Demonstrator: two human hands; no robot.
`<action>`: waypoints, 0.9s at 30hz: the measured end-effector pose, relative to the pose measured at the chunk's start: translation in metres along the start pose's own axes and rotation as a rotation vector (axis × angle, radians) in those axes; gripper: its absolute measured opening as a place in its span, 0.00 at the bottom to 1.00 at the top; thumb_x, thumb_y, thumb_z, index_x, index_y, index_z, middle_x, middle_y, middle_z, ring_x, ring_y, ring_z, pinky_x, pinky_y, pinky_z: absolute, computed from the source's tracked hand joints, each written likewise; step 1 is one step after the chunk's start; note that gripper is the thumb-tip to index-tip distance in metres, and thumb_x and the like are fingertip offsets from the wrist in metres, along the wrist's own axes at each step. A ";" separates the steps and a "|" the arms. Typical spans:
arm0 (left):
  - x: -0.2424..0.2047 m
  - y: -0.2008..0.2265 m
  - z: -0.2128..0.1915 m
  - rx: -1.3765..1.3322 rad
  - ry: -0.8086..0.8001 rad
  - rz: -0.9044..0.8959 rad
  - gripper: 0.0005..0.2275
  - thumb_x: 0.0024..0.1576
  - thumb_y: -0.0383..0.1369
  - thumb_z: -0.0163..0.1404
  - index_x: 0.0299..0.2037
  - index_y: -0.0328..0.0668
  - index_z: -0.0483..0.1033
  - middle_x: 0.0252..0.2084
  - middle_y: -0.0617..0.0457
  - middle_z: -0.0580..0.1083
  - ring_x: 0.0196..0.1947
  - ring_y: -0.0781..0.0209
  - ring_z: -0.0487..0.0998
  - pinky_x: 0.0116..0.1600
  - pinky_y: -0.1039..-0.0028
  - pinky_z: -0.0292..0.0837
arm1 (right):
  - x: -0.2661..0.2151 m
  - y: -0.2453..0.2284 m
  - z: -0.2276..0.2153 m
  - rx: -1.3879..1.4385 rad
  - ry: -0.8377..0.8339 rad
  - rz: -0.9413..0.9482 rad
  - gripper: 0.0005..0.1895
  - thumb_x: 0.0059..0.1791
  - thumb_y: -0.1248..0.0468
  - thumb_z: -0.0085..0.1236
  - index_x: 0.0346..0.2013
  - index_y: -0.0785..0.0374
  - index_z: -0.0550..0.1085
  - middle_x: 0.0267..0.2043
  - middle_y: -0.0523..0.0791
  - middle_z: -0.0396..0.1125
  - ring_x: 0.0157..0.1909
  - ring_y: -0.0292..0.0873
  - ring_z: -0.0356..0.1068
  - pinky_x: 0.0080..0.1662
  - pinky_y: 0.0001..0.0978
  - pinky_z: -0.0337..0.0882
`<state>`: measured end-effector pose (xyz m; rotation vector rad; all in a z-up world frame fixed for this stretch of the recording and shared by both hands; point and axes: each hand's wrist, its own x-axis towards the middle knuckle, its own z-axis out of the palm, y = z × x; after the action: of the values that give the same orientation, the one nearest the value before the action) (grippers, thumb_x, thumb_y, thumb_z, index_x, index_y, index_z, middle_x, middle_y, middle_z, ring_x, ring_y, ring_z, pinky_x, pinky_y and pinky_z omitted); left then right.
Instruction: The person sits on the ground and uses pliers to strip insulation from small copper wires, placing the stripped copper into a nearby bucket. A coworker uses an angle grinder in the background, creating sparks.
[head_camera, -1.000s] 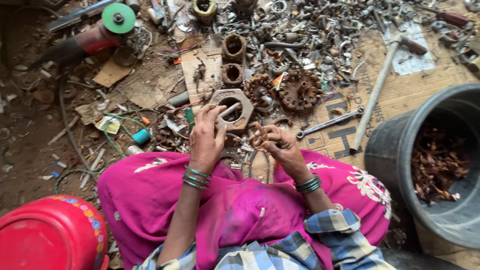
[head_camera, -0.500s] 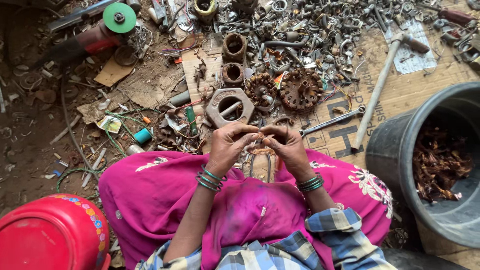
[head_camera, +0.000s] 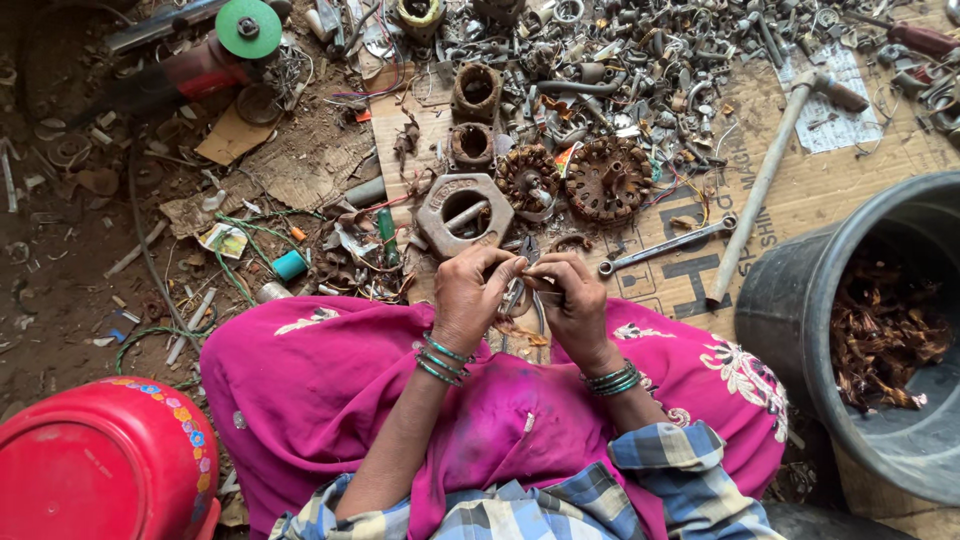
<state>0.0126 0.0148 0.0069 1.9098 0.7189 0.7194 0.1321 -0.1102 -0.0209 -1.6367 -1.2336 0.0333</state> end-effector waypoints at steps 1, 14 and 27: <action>0.001 0.000 0.001 -0.001 0.004 -0.010 0.06 0.57 0.33 0.59 0.36 0.38 0.83 0.33 0.49 0.80 0.33 0.58 0.82 0.41 0.70 0.75 | 0.000 0.002 0.001 -0.029 0.000 -0.026 0.08 0.51 0.70 0.63 0.43 0.65 0.74 0.45 0.46 0.71 0.44 0.39 0.73 0.43 0.30 0.75; -0.001 -0.005 0.009 -0.023 0.043 -0.124 0.07 0.56 0.33 0.60 0.35 0.37 0.83 0.30 0.49 0.80 0.28 0.60 0.81 0.35 0.71 0.75 | -0.033 0.044 0.026 1.216 -0.020 0.846 0.08 0.61 0.66 0.53 0.53 0.66 0.74 0.39 0.43 0.70 0.29 0.28 0.63 0.27 0.15 0.63; 0.009 -0.025 0.000 -0.542 0.196 -0.284 0.06 0.58 0.30 0.58 0.41 0.37 0.81 0.36 0.53 0.81 0.32 0.67 0.82 0.35 0.78 0.79 | -0.013 0.032 0.008 0.653 -0.430 0.613 0.14 0.57 0.61 0.55 0.48 0.70 0.78 0.41 0.42 0.73 0.43 0.35 0.65 0.47 0.26 0.65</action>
<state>0.0140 0.0317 -0.0142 1.2308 0.7996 0.8266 0.1433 -0.1120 -0.0546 -1.3809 -0.8349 1.0995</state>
